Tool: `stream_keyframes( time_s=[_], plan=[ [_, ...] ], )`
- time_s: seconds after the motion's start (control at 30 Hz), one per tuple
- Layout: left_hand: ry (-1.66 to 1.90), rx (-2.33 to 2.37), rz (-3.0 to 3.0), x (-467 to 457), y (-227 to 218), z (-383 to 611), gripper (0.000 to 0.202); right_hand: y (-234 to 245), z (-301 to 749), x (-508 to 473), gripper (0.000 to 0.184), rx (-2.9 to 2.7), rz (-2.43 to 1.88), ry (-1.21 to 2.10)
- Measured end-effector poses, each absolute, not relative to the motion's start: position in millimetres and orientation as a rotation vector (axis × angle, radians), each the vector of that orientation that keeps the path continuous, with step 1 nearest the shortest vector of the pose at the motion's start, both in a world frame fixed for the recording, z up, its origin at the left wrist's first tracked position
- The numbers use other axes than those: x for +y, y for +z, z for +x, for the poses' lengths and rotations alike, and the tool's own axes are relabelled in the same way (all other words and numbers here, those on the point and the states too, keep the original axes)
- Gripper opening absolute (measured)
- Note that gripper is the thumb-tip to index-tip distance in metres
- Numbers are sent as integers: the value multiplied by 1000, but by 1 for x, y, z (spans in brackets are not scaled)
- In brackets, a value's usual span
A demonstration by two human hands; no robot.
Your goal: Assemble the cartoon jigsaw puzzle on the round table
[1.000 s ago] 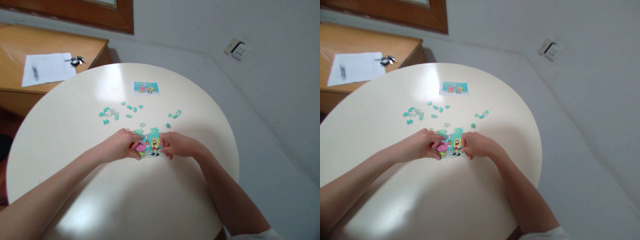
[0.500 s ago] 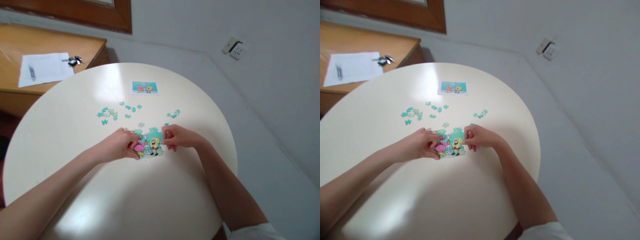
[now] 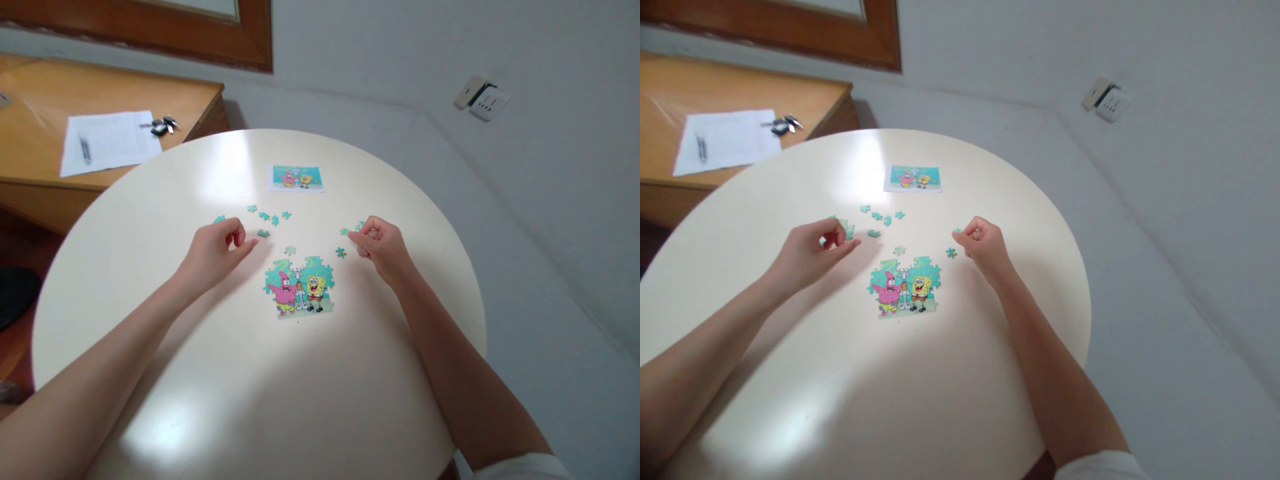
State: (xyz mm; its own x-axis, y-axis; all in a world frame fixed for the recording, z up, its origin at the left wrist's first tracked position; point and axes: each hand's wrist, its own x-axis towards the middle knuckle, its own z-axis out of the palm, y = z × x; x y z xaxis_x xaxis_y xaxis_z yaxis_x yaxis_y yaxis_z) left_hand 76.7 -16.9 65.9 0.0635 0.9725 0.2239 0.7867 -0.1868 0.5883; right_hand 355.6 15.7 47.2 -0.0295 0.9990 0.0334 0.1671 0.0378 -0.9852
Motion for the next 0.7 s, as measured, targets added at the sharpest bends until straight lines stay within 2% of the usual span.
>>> stream_keyframes(
  time_s=[0.27, 0.7],
  plan=[
    [969, 1847, 1918, -12, 68, 70, 18, 43, 357, 19, 44, -1362, -1390, 1028],
    [1043, 1956, 1879, -4, 63, 61, 16, 38, 361, 22, 46, -1428, -1402, 906]
  ],
)
